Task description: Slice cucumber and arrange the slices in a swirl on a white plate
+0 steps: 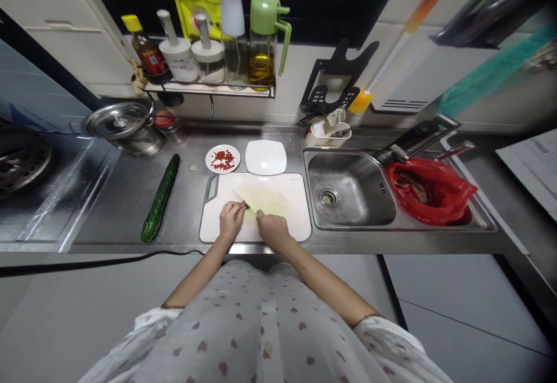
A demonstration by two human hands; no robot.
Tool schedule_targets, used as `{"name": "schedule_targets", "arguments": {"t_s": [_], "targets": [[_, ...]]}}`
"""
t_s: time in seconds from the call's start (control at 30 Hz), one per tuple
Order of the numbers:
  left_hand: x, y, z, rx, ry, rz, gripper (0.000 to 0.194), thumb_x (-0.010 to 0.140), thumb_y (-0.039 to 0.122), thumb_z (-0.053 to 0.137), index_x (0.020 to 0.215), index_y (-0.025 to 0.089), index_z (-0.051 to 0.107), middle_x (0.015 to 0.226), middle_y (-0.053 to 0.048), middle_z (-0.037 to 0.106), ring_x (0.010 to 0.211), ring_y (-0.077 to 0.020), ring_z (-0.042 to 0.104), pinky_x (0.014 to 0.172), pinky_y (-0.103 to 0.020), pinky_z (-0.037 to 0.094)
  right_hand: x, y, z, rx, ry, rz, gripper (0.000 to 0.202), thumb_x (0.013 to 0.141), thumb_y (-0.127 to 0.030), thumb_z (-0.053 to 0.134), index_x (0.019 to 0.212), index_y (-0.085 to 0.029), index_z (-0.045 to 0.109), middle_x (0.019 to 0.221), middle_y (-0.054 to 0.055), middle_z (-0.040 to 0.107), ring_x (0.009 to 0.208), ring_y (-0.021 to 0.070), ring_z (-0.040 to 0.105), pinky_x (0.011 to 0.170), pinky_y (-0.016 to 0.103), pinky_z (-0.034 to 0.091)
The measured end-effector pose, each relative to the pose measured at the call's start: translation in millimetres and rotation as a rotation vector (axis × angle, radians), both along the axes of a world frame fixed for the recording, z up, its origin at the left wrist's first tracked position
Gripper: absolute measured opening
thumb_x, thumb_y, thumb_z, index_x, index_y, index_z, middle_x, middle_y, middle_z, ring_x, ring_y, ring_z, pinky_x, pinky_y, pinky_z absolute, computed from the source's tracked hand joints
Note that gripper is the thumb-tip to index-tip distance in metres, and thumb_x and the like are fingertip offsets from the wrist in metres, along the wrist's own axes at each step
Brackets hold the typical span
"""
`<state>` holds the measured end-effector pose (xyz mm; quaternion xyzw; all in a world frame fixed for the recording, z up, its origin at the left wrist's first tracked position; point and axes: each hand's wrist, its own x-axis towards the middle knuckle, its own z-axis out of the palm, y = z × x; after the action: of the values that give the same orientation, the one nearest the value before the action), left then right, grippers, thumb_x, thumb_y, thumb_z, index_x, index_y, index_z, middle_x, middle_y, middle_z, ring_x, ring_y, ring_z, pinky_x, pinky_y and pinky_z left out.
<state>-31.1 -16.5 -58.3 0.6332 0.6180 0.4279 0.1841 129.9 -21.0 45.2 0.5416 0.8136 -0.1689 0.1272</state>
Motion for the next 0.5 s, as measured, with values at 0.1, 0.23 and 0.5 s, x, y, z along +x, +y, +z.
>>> {"name": "schedule_targets", "arguments": {"t_s": [0.1, 0.23, 0.5], "targets": [[0.0, -0.3, -0.6, -0.013, 0.01, 0.002, 0.02, 0.089, 0.031, 0.052, 0.077, 0.022, 0.065, 0.081, -0.005, 0.059, 0.082, -0.0181, 0.055, 0.08, -0.033, 0.044, -1.2, -2.8, -2.4, 0.023, -0.01, 0.009, 0.029, 0.095, -0.017, 0.028, 0.113, -0.017, 0.05, 0.09, 0.013, 0.07, 0.089, 0.0238, 0.067, 0.071, 0.03, 0.044], [-0.1, 0.0, -1.7, -0.02, 0.023, 0.013, 0.02, 0.089, 0.029, 0.051, 0.075, 0.022, 0.064, 0.08, -0.005, 0.058, 0.082, -0.0184, 0.053, 0.079, -0.033, 0.043, -3.5, -5.0, -3.3, 0.04, -0.019, 0.017, 0.03, 0.093, -0.014, 0.029, 0.113, -0.016, 0.051, 0.091, 0.016, 0.069, 0.089, 0.0239, 0.067, 0.072, 0.03, 0.044], [0.1, 0.4, -2.4, -0.009, 0.062, 0.016, 0.019, 0.088, 0.025, 0.051, 0.072, 0.022, 0.061, 0.079, -0.005, 0.056, 0.081, -0.0187, 0.053, 0.077, -0.032, 0.043, -8.6, -3.6, -4.4, 0.001, 0.007, 0.001, 0.028, 0.091, -0.011, 0.032, 0.111, -0.016, 0.051, 0.091, 0.015, 0.069, 0.092, 0.024, 0.066, 0.074, 0.031, 0.046]]}}
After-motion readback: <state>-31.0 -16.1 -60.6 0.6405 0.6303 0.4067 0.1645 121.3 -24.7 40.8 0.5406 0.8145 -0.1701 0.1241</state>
